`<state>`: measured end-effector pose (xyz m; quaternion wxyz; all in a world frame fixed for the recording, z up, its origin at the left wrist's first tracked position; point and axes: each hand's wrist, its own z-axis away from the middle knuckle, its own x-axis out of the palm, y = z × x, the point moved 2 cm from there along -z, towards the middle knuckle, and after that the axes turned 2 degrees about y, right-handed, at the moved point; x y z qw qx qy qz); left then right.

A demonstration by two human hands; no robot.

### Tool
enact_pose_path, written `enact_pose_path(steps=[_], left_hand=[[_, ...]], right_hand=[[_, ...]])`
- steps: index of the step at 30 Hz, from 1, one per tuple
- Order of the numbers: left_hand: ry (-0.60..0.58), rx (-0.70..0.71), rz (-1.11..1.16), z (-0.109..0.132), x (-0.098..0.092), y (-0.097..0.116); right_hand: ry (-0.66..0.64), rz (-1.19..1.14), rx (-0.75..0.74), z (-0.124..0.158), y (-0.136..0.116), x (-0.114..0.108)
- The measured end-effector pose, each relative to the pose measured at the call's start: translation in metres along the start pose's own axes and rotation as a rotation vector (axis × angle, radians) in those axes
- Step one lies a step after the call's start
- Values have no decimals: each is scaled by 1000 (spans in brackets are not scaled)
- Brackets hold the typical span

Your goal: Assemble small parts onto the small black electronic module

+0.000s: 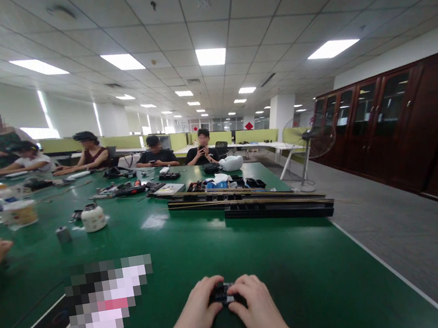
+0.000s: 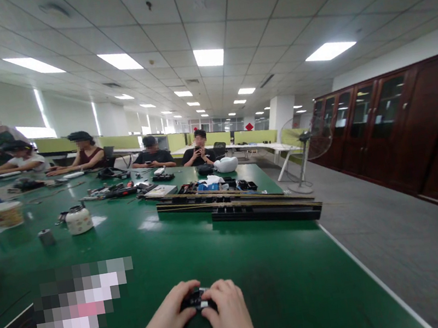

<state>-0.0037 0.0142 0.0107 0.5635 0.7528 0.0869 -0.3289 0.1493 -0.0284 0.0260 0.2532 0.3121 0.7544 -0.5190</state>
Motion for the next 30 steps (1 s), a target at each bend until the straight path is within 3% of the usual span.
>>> enact_pose_path(steps=[19, 30], left_hand=[[9, 0, 1, -1, 3, -4], [7, -46, 194, -2, 2, -5]], right_hand=[[29, 51, 10, 3, -1, 1], [41, -237, 95, 1, 14, -3]])
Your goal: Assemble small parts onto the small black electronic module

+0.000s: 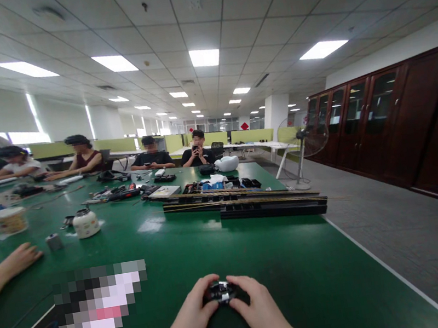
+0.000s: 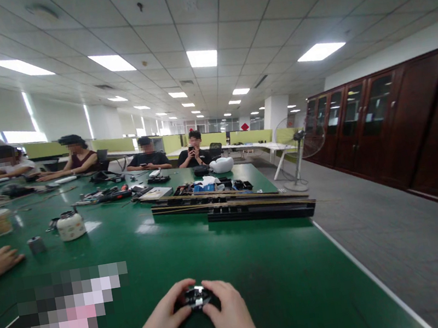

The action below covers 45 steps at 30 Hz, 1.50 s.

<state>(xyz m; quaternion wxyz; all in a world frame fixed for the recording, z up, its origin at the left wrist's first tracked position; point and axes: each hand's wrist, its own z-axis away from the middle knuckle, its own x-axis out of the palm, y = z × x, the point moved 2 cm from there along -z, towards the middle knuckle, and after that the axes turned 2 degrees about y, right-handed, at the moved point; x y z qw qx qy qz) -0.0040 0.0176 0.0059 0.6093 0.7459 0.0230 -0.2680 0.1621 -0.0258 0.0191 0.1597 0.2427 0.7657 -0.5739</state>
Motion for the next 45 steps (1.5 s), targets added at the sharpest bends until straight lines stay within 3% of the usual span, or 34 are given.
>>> enact_pose_path(steps=[7, 15, 25, 38, 45], left_hand=[[-68, -36, 418, -4, 0, 2], [31, -197, 883, 1, 4, 14], [48, -193, 972, 3, 17, 20], [22, -226, 1055, 6, 17, 24], [-27, -372, 1264, 4, 18, 24]], right_hand=[[36, -58, 13, 1, -5, -5], [133, -102, -39, 2, -11, -7], [118, -122, -113, 3, -13, -2], [114, -90, -124, 4, -18, -4], [119, -143, -94, 4, -20, -6]])
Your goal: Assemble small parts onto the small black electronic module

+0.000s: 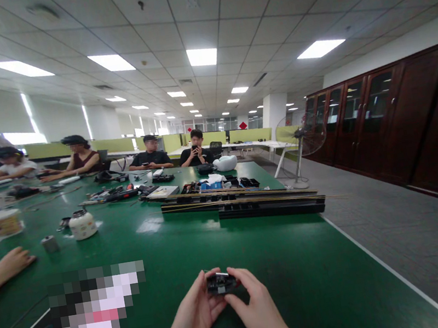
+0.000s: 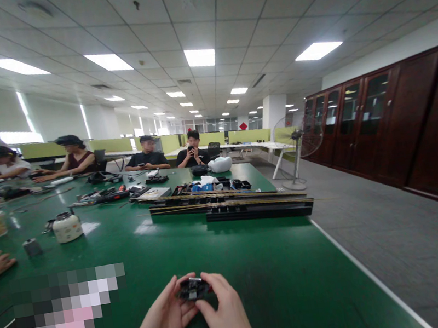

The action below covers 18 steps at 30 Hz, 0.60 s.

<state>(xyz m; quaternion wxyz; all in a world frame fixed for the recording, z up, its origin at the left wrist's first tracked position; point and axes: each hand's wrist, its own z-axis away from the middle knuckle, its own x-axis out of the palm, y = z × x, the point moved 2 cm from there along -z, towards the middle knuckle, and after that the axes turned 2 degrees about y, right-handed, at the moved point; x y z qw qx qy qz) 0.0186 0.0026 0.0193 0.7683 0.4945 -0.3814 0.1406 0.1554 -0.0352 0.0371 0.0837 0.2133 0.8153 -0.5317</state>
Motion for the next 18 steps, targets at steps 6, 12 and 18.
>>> enact_pose_path(steps=[6, 12, 18], left_hand=[[10, -49, 154, -3, 0, -7], [-85, -98, 237, -1, 5, -11], [-169, -148, 289, 1, 6, -10]], right_hand=[[12, -12, 1, 0, 3, 3], [-3, 36, -56, 0, 1, 4], [-26, 12, -14, 0, 0, 5]])
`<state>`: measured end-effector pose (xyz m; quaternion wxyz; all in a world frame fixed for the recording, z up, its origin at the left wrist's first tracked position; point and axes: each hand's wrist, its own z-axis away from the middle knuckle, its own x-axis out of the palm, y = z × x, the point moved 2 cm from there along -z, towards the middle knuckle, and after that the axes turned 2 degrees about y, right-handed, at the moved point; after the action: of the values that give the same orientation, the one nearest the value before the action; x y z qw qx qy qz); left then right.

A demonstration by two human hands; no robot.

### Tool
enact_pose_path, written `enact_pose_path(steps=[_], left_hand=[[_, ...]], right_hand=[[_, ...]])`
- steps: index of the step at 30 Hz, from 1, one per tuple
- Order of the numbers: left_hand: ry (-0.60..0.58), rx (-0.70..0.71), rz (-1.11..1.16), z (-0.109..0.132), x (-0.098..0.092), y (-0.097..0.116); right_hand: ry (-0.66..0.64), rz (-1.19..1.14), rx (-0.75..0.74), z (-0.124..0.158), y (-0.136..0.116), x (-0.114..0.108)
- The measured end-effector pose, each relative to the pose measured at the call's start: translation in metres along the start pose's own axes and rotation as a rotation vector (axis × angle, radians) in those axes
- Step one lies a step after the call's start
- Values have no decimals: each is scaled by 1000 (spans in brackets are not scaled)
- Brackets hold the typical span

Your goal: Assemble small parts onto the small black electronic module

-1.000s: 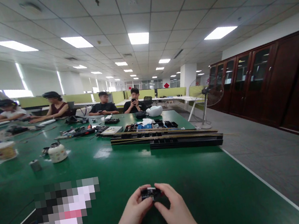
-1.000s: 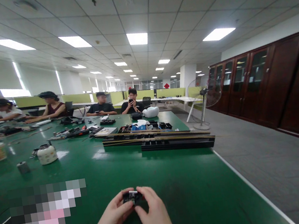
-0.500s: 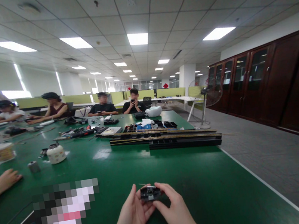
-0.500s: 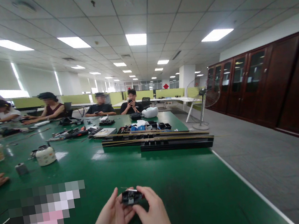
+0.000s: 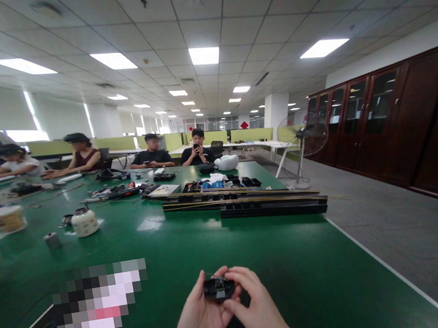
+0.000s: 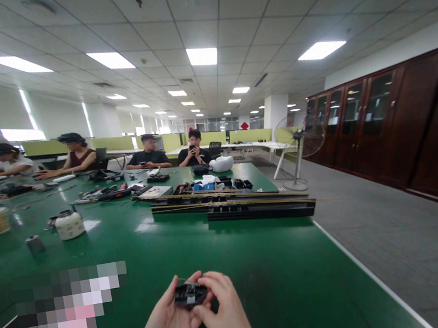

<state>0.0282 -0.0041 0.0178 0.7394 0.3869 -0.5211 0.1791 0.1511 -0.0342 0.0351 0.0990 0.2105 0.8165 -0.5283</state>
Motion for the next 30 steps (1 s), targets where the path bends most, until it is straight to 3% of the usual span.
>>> enact_pose_path(steps=[6, 19, 30], left_hand=[[47, 30, -29, -1, 2, 1], [145, 55, -12, 0, 3, -2], [149, 38, -28, -1, 0, -4]], right_hand=[[-15, 8, -63, 2, -8, -2], [-35, 264, -120, 0, -14, -3], [0, 127, -93, 1, -11, -8]])
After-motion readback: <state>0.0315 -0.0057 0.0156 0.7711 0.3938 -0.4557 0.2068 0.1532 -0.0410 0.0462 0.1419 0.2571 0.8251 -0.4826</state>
